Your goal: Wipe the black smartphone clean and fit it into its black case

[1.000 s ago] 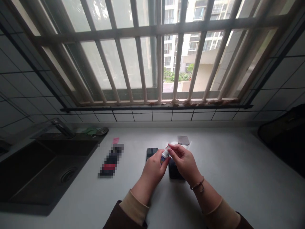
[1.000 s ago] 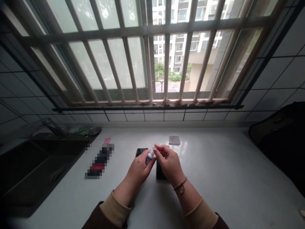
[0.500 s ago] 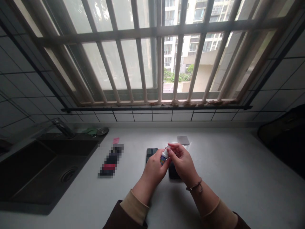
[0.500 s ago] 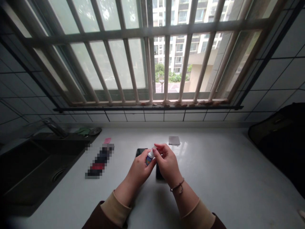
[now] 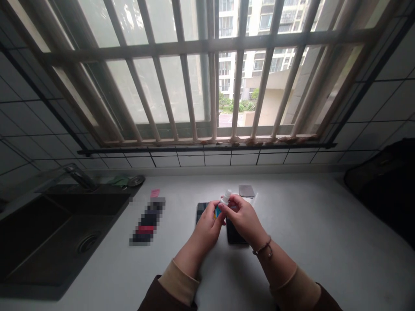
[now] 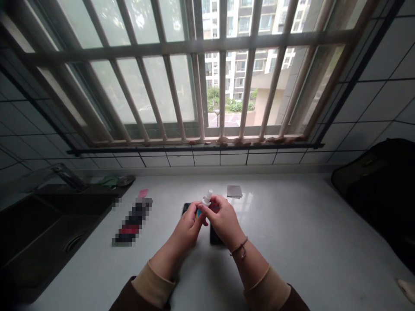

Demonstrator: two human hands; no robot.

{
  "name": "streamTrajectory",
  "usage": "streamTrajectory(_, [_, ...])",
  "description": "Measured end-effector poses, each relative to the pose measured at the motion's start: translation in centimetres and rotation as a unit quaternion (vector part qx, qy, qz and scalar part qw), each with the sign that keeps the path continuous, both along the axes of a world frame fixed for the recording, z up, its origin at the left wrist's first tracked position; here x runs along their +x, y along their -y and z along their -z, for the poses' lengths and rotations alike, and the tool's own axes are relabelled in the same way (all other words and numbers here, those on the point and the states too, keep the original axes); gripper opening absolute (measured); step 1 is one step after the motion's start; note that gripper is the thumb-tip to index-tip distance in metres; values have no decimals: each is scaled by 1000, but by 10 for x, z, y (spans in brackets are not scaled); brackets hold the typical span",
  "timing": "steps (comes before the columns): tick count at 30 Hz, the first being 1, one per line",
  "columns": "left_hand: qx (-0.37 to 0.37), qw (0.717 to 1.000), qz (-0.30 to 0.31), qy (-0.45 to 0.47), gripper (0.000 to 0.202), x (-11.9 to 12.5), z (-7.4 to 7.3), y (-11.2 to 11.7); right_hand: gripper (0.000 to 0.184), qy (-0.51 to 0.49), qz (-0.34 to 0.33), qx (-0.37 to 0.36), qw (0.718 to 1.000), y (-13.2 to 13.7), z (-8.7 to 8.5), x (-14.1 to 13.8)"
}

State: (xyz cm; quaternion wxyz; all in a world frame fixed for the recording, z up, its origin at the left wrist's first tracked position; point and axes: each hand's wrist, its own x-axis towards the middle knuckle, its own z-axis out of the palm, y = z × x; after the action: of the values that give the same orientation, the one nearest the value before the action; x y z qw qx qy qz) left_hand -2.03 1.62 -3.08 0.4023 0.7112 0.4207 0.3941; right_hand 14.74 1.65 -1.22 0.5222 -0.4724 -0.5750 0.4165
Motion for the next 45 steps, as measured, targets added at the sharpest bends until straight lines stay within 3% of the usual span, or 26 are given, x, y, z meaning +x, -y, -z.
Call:
streamTrajectory(4, [63,994,-76,-43,43,-2,1,-5,33,76,-6,33,997,-16,-10,1])
streamTrajectory(7, [138,965,-172,-142,27,-6,0,-7,29,137,42,64,988,-41,-13,-4])
streamTrajectory(9, [156,942,-203,-219,15,-9,1,-9,22,165,57,70,982,-61,-11,-11])
streamTrajectory(12, [144,927,-207,-278,25,-12,3,-10,12,205,53,80,974,-88,-4,-24])
streamTrajectory(18, [104,930,-191,-296,21,-9,3,-7,8,248,47,88,964,-117,15,-45])
streamTrajectory(24, [91,932,-185,-298,21,-9,-2,-5,12,261,33,87,961,-122,32,-49])
streamTrajectory(30, [76,932,-191,-300,21,-10,-6,-4,16,274,29,84,958,-121,37,-48])
streamTrajectory(40, [79,932,-191,-297,19,-10,-5,-4,30,297,34,78,951,-113,29,-43])
streamTrajectory(45, [78,932,-194,-297,21,-10,-6,-4,36,359,70,67,928,-103,15,-24])
